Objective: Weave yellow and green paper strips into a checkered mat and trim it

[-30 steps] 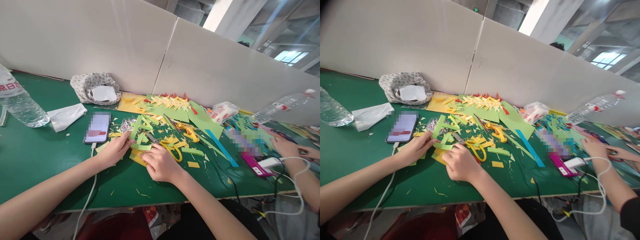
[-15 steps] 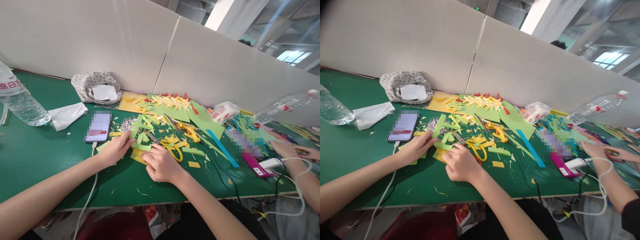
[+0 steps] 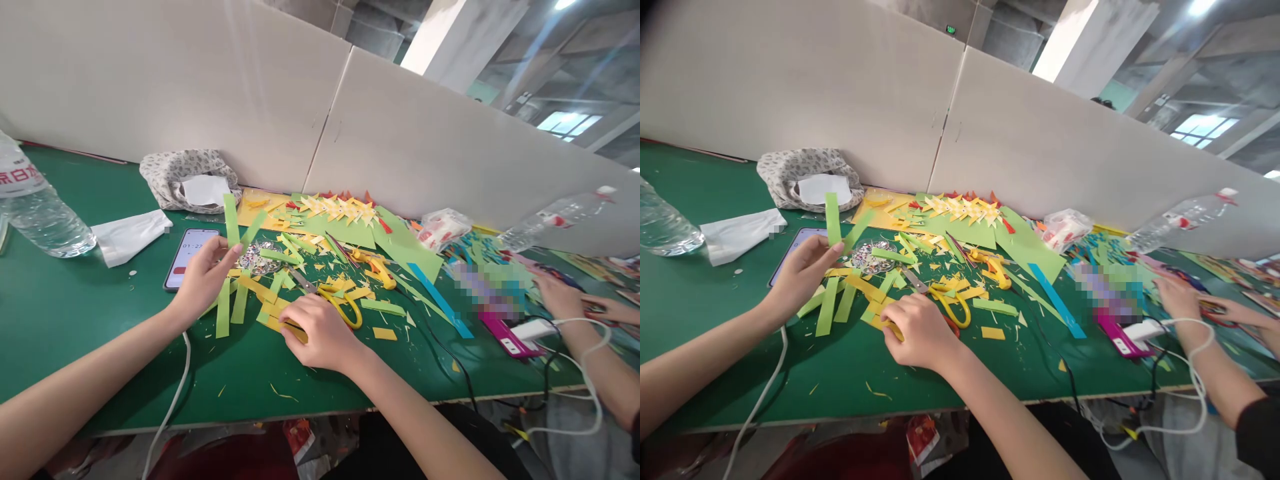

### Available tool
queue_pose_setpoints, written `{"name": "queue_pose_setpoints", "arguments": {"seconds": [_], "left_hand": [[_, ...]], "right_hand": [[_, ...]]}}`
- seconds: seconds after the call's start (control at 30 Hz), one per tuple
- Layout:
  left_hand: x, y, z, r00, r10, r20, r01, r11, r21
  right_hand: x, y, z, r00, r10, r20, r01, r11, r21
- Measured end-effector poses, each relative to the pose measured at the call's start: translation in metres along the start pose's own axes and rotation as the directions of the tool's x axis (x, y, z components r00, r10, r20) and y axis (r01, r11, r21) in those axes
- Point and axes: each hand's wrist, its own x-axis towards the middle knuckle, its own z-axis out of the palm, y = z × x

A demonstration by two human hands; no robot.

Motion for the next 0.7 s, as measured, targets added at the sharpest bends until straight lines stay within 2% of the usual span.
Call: {"name": "queue_pose_setpoints", "arguments": {"seconds": [0.07,0.17,0.23,0.27,0.3,0.37,0.43,0.5,0.57,0.7], "left_hand": [[0.004,-0.003,-0.004,0.999,0.019,0.028,-0.023,0.986,0.164],[0.003,-0.004,-0.005,0.987,0.159,-0.008,-0.145,0.921,0.361],[0.000,0.000,-0.004,0.953,0.299,-0.045,-0.244,0.849,0.469],[-0.001,0.002,-0.004,0.917,0.398,-0.042,-0.321,0.794,0.515],[-0.002,0.005,-0.004,0.877,0.481,0.023,-0.417,0.734,0.537],[-0.004,0.008,-0.003,0.785,0.553,0.280,-0.612,0.621,0.490],[-0.005,0.008,-0.001,0.681,0.515,0.521,-0.726,0.572,0.382],[-0.007,0.006,0.000,0.616,0.438,0.655,-0.749,0.583,0.314],[-0.008,0.004,0.001,0.601,0.371,0.708,-0.731,0.612,0.300],[-0.009,0.004,0.001,0.618,0.307,0.724,-0.683,0.665,0.301]], "right_hand": [[0.000,0.000,-0.001,0.999,0.043,-0.009,-0.043,0.999,-0.009],[0.001,0.000,-0.004,0.992,0.127,-0.008,-0.127,0.991,-0.039],[0.002,0.000,-0.008,0.979,0.202,0.042,-0.199,0.978,-0.056],[0.002,0.000,-0.010,0.967,0.241,0.079,-0.237,0.969,-0.064],[0.003,0.000,-0.012,0.953,0.278,0.118,-0.271,0.960,-0.073],[0.003,-0.001,-0.014,0.927,0.330,0.179,-0.318,0.943,-0.093],[0.003,0.000,-0.015,0.910,0.358,0.210,-0.342,0.933,-0.107],[0.003,0.000,-0.014,0.902,0.372,0.219,-0.355,0.928,-0.115],[0.003,0.000,-0.014,0.896,0.386,0.220,-0.367,0.922,-0.121],[0.003,-0.001,-0.014,0.883,0.414,0.222,-0.393,0.910,-0.134]]}}
